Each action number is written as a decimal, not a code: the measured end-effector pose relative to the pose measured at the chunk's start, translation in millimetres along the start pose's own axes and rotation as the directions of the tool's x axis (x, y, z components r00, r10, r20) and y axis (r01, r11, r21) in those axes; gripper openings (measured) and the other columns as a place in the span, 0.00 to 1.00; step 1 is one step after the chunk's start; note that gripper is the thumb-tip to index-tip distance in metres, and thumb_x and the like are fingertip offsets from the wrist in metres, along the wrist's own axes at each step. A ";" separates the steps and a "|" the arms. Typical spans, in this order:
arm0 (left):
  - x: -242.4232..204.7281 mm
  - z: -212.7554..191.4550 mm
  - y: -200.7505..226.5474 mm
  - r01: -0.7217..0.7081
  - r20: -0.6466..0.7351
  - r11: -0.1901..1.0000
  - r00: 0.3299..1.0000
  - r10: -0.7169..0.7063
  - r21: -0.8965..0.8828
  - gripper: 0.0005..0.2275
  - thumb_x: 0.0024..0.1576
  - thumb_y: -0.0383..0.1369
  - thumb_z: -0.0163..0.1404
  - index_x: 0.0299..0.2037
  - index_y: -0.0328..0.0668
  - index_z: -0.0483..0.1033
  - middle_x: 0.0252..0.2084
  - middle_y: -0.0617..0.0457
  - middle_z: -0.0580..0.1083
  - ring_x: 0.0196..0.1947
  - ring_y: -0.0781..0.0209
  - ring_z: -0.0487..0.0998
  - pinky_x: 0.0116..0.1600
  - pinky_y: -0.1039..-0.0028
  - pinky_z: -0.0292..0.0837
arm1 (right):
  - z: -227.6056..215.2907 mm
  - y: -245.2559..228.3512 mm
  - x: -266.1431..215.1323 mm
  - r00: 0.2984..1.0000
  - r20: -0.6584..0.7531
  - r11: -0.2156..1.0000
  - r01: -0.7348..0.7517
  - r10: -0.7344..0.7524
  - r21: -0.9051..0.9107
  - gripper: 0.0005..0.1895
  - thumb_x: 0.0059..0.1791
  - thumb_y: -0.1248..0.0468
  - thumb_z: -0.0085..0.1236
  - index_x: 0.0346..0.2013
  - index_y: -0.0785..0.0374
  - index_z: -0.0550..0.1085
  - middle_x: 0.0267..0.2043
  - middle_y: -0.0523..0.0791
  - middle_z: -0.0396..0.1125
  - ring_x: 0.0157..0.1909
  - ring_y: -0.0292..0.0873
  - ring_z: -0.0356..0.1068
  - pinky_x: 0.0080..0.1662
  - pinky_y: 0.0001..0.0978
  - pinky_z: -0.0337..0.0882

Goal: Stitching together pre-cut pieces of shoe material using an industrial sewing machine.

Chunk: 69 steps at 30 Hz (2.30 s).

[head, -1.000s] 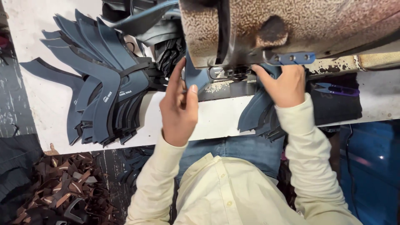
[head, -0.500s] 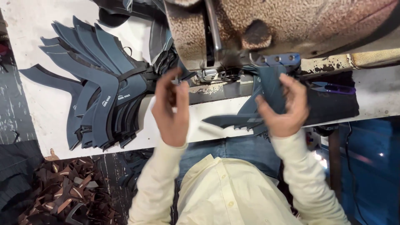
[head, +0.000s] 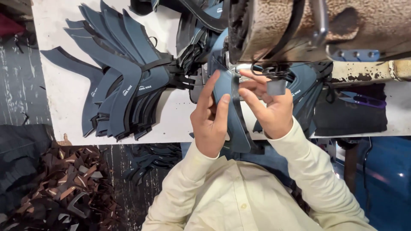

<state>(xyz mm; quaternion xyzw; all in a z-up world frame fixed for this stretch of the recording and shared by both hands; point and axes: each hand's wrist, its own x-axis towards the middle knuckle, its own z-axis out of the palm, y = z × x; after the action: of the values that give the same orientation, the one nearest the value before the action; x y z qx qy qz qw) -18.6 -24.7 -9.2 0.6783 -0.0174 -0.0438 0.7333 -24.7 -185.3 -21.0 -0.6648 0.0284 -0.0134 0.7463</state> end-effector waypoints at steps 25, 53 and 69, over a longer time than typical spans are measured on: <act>28.1 18.9 -19.9 -0.102 -0.038 0.987 0.993 0.108 0.125 0.18 0.69 0.26 0.46 0.70 0.37 0.66 0.66 0.46 0.73 0.52 0.67 0.78 0.56 0.77 0.75 | -3.2 23.4 7.9 0.961 -0.232 0.931 0.061 -0.152 -0.360 0.05 0.54 0.71 0.69 0.43 0.70 0.82 0.32 0.44 0.74 0.30 0.32 0.67 0.38 0.25 0.68; -33.2 -2.2 16.1 -0.005 0.062 0.959 0.998 -0.013 0.283 0.27 0.62 0.22 0.51 0.73 0.36 0.58 0.27 0.58 0.71 0.30 0.71 0.72 0.43 0.82 0.69 | -0.2 4.2 21.8 0.990 -0.098 0.995 -0.097 0.096 0.000 0.11 0.53 0.74 0.62 0.51 0.74 0.79 0.43 0.47 0.75 0.41 0.34 0.72 0.42 0.22 0.71; -12.0 -20.8 15.4 -0.120 0.059 0.907 0.993 0.105 0.403 0.23 0.59 0.23 0.55 0.66 0.38 0.68 0.33 0.56 0.74 0.37 0.64 0.73 0.48 0.75 0.70 | 4.4 2.7 24.4 0.995 -0.096 1.000 -0.013 0.013 -0.001 0.10 0.53 0.75 0.61 0.49 0.75 0.78 0.46 0.48 0.75 0.45 0.35 0.74 0.50 0.25 0.76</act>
<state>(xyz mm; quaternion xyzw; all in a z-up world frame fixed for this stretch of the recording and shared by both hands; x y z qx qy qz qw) -28.1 -1.8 4.9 0.8126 -0.0783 -0.0090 0.5775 -0.1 -182.0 -23.8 -0.6640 0.0685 -0.0406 0.7435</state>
